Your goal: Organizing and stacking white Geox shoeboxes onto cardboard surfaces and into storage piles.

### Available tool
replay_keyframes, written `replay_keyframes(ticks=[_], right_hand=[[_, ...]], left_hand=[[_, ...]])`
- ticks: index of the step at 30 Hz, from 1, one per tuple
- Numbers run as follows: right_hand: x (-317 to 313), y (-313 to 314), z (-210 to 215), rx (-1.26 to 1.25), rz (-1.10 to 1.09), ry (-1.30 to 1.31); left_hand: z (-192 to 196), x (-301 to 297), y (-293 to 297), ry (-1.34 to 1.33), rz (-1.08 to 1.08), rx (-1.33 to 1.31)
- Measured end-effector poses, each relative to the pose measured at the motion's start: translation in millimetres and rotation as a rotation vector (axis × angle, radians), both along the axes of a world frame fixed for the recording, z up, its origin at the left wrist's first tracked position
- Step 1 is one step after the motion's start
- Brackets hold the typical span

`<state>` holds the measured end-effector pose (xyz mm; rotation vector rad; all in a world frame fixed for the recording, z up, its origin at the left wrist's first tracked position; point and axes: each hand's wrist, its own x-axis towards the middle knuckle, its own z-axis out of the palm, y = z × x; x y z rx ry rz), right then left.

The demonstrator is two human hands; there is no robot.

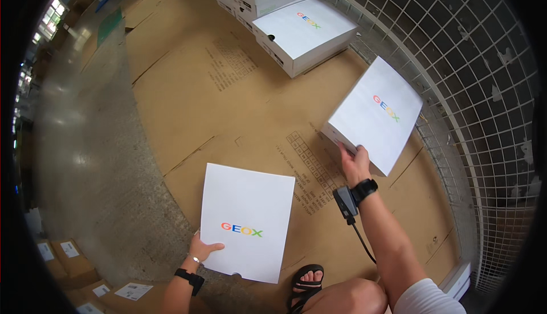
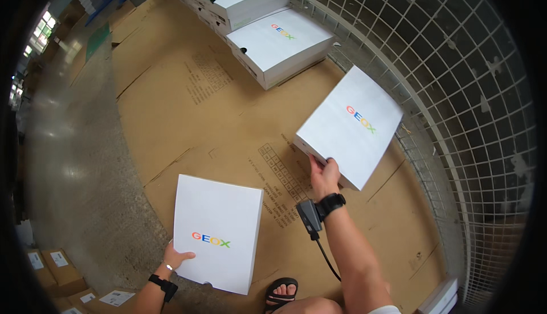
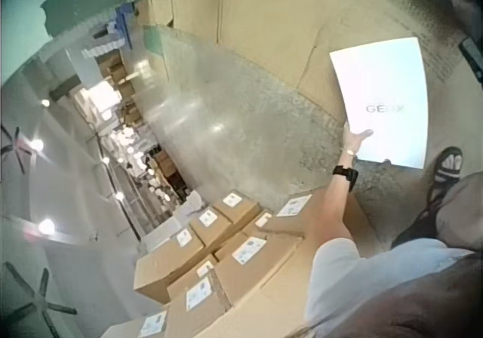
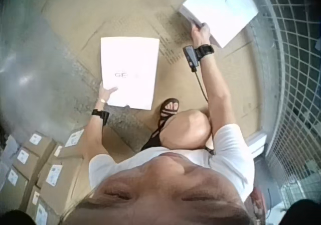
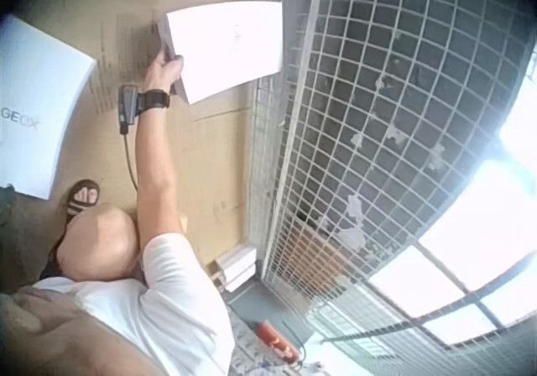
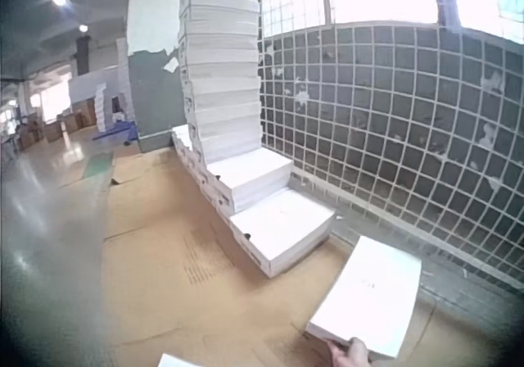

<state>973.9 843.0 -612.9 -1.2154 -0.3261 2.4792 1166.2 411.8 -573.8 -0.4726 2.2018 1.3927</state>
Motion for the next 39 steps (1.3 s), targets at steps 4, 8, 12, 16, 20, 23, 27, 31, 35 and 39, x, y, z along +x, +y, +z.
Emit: replay_keyframes(ticks=[4, 8, 12, 16, 20, 23, 27, 31, 35, 39], right_hand=[[-40, -1, -4, 0.01, -0.098, 0.047], [-14, 10, -12, 0.006, -0.106, 0.048], [41, 16, 1, -0.014, -0.152, 0.029], [32, 28, 5, -0.003, -0.233, 0.072], [20, 38, -8, -0.042, -0.188, 0.041], [8, 40, -16, -0.087, -0.186, 0.154], [30, 37, -9, -0.075, -0.178, 0.09], [38, 40, 0, -0.13, -0.285, 0.095], [33, 37, 4, -0.001, -0.218, 0.061], [40, 45, 0, -0.075, -0.19, 0.06]], left_hand=[[-12, 2, -4, -0.006, 0.042, 0.073], [-10, 0, -1, -0.051, 0.077, 0.131], [-10, 4, -5, -0.078, 0.097, 0.094], [-17, 8, -8, -0.066, 0.115, 0.134], [-16, 5, -2, -0.02, 0.17, 0.243], [-17, 5, 0, -0.041, 0.155, 0.204], [-17, 5, -5, -0.059, 0.114, 0.151], [-15, 3, -1, -0.03, 0.153, 0.184], [-11, 1, -2, -0.041, 0.146, 0.201], [-16, 6, -3, -0.051, 0.14, 0.163]])
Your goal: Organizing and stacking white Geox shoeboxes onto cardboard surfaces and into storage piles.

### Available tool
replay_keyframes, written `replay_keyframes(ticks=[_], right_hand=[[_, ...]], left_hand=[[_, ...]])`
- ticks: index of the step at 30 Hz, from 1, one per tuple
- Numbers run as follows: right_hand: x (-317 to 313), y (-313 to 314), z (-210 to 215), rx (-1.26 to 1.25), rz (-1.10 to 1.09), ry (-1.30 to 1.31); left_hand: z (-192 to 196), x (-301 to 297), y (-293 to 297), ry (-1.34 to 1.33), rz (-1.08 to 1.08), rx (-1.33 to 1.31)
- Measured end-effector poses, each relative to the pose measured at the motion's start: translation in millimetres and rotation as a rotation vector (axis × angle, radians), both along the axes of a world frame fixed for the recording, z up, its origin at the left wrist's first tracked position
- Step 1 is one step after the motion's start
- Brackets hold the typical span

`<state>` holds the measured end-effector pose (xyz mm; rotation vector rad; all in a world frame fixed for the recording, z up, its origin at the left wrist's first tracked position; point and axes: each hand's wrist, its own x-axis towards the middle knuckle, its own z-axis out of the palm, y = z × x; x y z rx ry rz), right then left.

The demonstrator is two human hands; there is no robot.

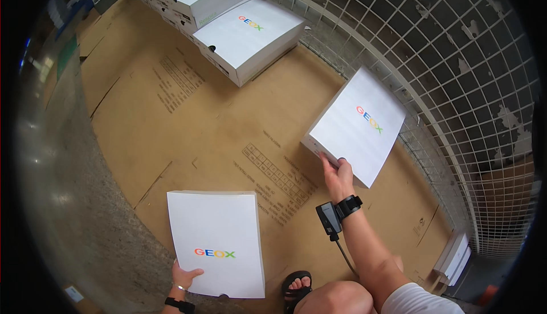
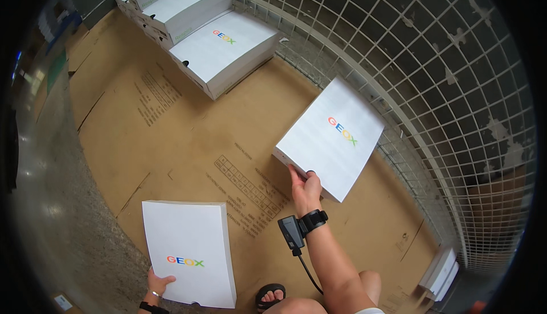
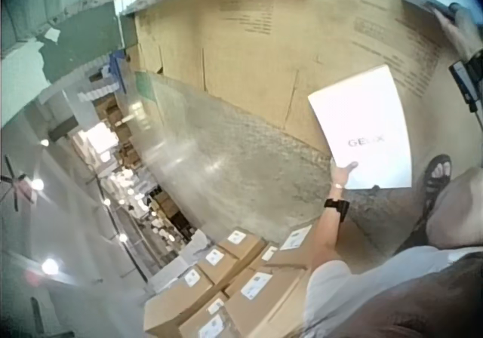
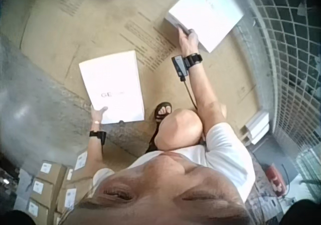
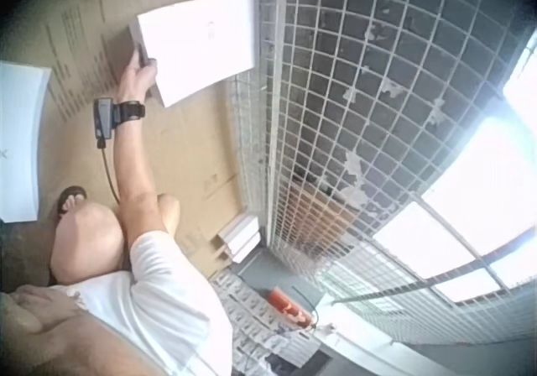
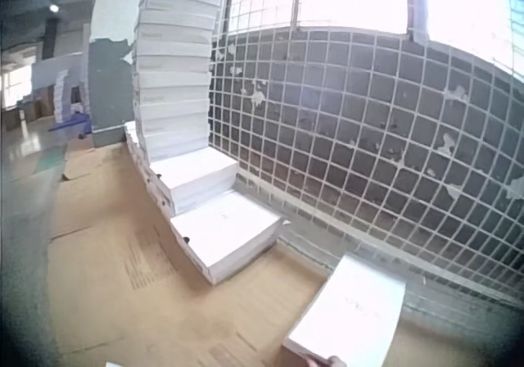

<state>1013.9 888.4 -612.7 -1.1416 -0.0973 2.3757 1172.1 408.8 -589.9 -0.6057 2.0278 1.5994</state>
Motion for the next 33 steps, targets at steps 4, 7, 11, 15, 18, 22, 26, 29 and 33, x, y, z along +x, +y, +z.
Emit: replay_keyframes(ticks=[4, 7, 11, 15, 18, 22, 26, 29, 33], right_hand=[[-9, -4, -4, 0.0, 0.032, 0.061], [-9, -14, 4, 0.11, 0.016, 0.001], [24, -7, 14, 0.03, 0.407, -0.006], [83, -4, 44, 0.418, 1.186, -0.091], [152, 69, 65, 0.68, 1.317, -0.285], [269, 184, 87, 0.931, 1.364, -0.538], [440, 297, 130, 0.849, 1.08, -0.927], [581, 347, 126, 0.914, 0.538, -1.114], [757, 381, 91, 0.782, 0.567, -1.622]], left_hand=[[-2, 6, -3, 0.05, 0.032, 0.052], [0, 4, -3, 0.059, 0.024, 0.049], [-19, 6, -9, 0.025, -0.009, -0.016], [-38, 17, -40, 0.146, 0.01, -0.009], [-9, 3, 11, 0.082, -0.172, -0.237], [-52, 0, 17, -0.015, -0.163, -0.147], [-58, -12, 62, -0.001, -0.343, -0.188], [-46, -7, 101, 0.013, -0.445, -0.25], [-18, 27, 146, 0.034, -0.511, -0.368]])
